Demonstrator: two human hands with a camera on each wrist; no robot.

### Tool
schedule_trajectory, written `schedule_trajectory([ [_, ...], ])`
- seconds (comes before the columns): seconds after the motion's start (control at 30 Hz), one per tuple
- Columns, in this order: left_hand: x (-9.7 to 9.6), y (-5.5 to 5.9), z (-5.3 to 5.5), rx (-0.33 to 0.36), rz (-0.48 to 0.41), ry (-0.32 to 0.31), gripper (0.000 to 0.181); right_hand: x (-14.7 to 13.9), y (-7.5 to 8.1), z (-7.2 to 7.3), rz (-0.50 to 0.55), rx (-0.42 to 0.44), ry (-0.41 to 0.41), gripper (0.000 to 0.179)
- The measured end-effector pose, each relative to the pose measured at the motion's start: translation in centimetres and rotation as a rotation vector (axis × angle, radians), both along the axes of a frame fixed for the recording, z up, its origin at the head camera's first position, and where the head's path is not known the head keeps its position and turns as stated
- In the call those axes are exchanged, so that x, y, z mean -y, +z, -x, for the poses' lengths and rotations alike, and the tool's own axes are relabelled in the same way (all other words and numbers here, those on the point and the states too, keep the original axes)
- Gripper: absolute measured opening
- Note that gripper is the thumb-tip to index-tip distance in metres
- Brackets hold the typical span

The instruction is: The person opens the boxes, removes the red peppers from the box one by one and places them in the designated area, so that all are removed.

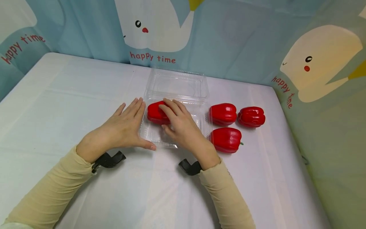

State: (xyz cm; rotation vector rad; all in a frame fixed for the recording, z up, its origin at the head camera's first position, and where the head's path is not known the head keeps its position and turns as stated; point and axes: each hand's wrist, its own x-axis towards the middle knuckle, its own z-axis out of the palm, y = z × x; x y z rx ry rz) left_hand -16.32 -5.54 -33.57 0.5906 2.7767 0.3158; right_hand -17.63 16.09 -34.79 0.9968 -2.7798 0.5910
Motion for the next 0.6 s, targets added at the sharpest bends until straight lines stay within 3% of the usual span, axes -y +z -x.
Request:
schedule_trajectory([
  [0.33,-0.1,0.04,-0.16,0.003,0.004,-0.006,0.14,0.1,0.3,-0.6,0.003,0.089,-0.104,0.063],
  [0.6,-0.06,0.17,-0.19,0.013,0.001,0.003,0.142,-0.41,0.93,-1.01,-0.024,0.125,-0.099,0.058],
])
